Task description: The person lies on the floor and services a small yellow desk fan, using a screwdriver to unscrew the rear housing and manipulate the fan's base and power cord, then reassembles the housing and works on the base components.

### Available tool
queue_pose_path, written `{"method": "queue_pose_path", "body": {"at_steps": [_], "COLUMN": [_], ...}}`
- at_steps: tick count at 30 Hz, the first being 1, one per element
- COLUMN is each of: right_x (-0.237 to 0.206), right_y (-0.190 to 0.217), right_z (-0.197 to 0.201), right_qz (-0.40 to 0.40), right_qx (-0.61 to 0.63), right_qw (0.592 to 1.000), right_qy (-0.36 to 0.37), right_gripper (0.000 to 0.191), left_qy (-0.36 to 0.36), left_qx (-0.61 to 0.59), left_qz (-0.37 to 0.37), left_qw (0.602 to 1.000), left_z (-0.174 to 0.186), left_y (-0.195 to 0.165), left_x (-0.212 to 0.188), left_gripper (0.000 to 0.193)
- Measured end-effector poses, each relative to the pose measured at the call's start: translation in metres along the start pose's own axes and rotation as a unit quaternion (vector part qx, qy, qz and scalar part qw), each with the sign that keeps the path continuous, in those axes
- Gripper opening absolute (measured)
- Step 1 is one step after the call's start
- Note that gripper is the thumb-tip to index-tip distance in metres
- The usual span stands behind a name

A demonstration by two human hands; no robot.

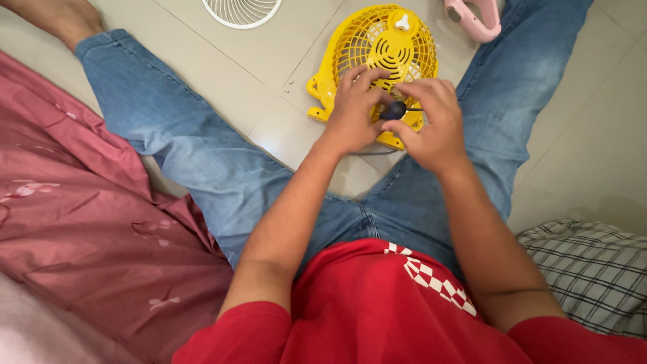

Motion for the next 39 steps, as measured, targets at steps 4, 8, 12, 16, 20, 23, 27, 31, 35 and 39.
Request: {"method": "queue_pose_path", "body": {"at_steps": [4, 8, 12, 16, 20, 23, 27, 31, 35, 39], "right_x": [-0.002, -0.005, 0.0, -0.003, -0.013, -0.025, -0.047, -0.073, -0.095, -0.13], "right_y": [-0.014, -0.017, -0.002, -0.017, -0.019, -0.024, -0.053, -0.128, -0.172, -0.163], "right_z": [-0.009, -0.01, -0.004, -0.013, -0.015, -0.005, 0.014, 0.025, 0.002, -0.059], "right_qz": [-0.071, -0.091, 0.002, -0.086, -0.077, -0.064, -0.119, -0.264, -0.404, -0.453], "right_qx": [0.057, 0.126, 0.059, 0.058, 0.08, 0.114, 0.194, 0.477, 0.53, 0.518], "right_qw": [0.995, 0.987, 0.998, 0.994, 0.993, 0.991, 0.963, 0.77, 0.681, 0.677], "right_qy": [0.035, 0.052, 0.023, 0.034, 0.031, -0.031, -0.148, -0.332, -0.304, -0.262], "right_gripper": [0.046, 0.044, 0.058, 0.053, 0.043, 0.039, 0.031, 0.025, 0.025, 0.022], "left_qy": [0.024, -0.011, -0.013, -0.011, -0.077, -0.195, -0.301, -0.263, -0.223, -0.024], "left_qx": [-0.034, -0.022, -0.027, 0.005, -0.058, -0.1, -0.166, -0.281, -0.353, -0.37], "left_qz": [0.02, -0.076, -0.034, 0.0, -0.056, -0.017, 0.238, 0.285, 0.237, 0.285], "left_qw": [0.999, 0.997, 0.999, 1.0, 0.994, 0.976, 0.908, 0.878, 0.877, 0.884], "left_z": [-0.002, 0.009, 0.009, 0.008, 0.022, 0.033, 0.014, -0.012, -0.025, -0.049], "left_y": [0.004, -0.011, -0.005, -0.003, -0.008, 0.015, 0.092, 0.121, 0.097, 0.082], "left_x": [0.001, 0.001, 0.002, 0.006, -0.009, -0.042, -0.104, -0.131, -0.128, -0.12], "left_gripper": [0.043, 0.042, 0.037, 0.035, 0.064, 0.06, 0.036, 0.02, 0.022, 0.031]}}
Point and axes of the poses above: each hand's wrist, its own x-axis towards the middle knuckle, its own z-axis out of the back of the hand, y = z × x, the point moved 9 cm from there along x, towards the middle knuckle, and after that the axes turned 1 degree about z, right-handed, at the moved point
